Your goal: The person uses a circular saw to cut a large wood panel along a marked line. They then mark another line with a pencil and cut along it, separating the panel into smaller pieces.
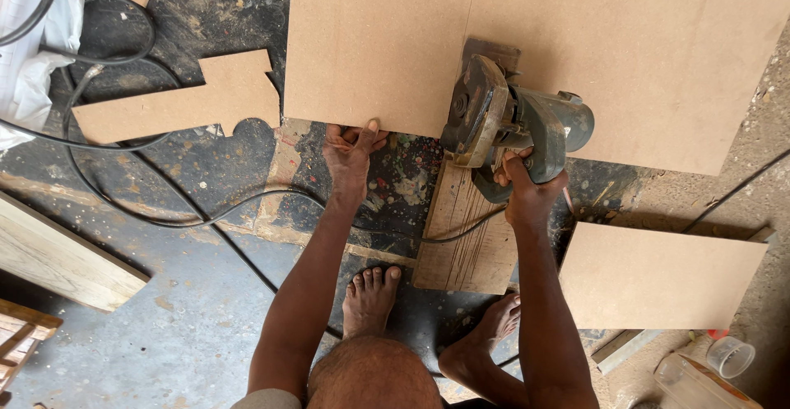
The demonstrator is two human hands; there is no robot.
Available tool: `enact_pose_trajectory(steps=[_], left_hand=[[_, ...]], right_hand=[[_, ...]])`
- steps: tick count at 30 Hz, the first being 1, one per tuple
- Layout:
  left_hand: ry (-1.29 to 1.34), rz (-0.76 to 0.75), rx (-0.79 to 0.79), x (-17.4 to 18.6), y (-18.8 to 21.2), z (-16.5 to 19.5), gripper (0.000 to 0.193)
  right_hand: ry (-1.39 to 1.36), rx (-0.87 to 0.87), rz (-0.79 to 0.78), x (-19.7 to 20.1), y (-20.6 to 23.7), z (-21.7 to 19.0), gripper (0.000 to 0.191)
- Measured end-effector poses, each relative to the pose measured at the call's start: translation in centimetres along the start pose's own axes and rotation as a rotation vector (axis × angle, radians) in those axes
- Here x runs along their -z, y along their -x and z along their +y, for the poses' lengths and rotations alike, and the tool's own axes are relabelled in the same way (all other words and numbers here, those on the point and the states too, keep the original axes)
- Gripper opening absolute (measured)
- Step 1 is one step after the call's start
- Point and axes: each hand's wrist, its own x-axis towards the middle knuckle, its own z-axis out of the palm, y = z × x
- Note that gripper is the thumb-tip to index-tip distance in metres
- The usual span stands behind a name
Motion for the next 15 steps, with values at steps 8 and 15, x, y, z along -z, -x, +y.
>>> enact_pose_trajectory(steps=[8,15], left_hand=[[0.007,0.014,0.01,-0.1,-0.2,-0.1,0.03],[0.016,-0.004,0.0,-0.3,-0.1,0.1,0.03]], right_hand=[[-0.022,-0.007,0.006,0.1,-0.7,0.2,0.012],[-0.008,-0.006,0.01,0.5,-1.4,0.6,0.011]])
